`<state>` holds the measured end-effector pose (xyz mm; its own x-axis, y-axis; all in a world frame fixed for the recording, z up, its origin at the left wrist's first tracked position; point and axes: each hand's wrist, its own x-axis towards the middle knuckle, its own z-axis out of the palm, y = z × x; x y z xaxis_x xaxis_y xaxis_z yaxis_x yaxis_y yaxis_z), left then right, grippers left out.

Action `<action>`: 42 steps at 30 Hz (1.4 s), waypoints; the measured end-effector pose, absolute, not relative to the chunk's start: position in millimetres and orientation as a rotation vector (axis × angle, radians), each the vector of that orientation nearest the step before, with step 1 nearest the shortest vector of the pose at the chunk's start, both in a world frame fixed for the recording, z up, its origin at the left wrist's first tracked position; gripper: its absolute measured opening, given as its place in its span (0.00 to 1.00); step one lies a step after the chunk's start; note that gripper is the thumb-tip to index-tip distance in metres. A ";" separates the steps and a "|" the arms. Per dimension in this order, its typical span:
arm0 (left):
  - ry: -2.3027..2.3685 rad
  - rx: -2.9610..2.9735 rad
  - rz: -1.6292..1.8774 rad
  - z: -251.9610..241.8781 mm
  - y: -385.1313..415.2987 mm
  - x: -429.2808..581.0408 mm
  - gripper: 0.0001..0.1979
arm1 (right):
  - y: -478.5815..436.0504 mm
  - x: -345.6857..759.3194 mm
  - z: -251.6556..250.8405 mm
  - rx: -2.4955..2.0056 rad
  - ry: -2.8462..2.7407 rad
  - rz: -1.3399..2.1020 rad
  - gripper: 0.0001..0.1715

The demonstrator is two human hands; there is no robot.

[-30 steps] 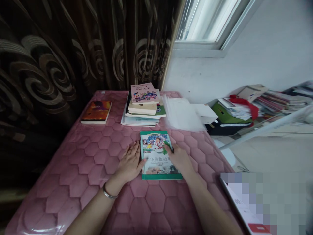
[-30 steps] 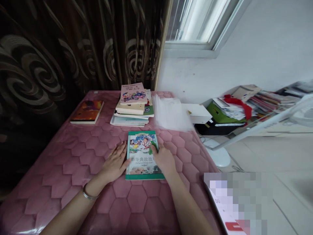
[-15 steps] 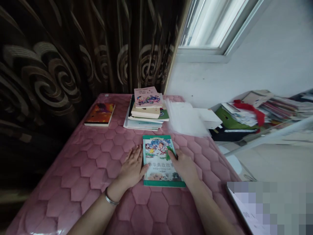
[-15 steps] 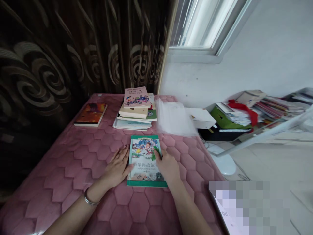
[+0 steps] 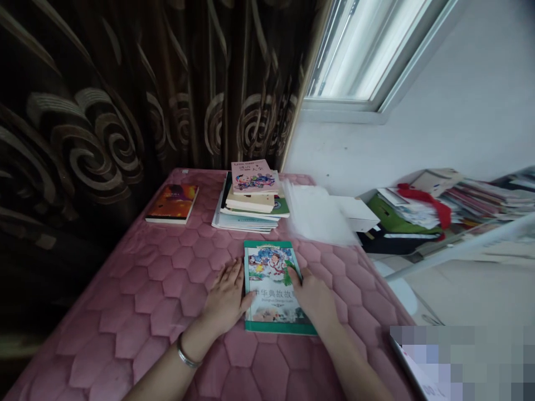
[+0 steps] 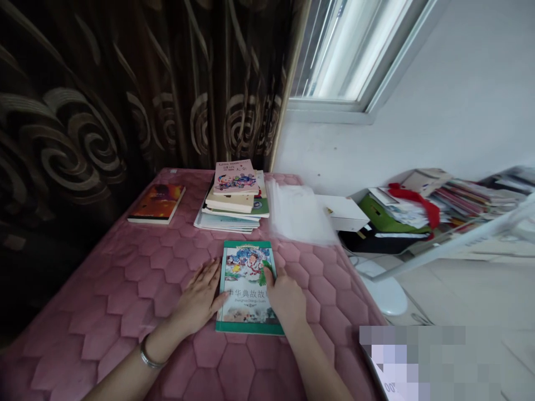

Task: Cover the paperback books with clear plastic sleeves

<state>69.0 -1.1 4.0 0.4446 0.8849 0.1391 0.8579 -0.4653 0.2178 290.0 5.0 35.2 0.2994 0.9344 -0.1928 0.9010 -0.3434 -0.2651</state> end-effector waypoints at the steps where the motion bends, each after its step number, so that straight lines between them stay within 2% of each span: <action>1: 1.557 2.572 0.358 3.6 -0.8 69.1 0.34 | 5.4 289.7 34.7 -2.447 -1.732 0.475 0.30; 18: 1.563 2.636 0.366 -2.3 -0.8 69.2 0.32 | 4.2 284.0 35.1 -2.486 -1.753 0.368 0.30; 25: 1.576 2.602 0.337 -1.6 -0.6 69.6 0.32 | 9.9 294.3 24.3 -2.266 -1.704 0.248 0.22; 34: 1.567 2.559 0.279 6.4 -1.4 70.4 0.34 | 22.2 312.9 10.3 -2.053 -1.627 0.506 0.18; 38: 1.554 2.547 0.271 8.5 -1.2 69.9 0.34 | 29.0 315.3 11.3 -2.002 -1.574 0.674 0.21; 42: 1.563 2.511 0.271 6.9 -1.3 70.2 0.34 | 30.1 313.3 14.7 -1.963 -1.539 0.674 0.20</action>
<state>70.2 -1.3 6.9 0.4335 0.8989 0.0632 0.8678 -0.4353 0.2394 313.3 30.1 14.7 0.2182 0.9746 -0.0511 0.6985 -0.1925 -0.6892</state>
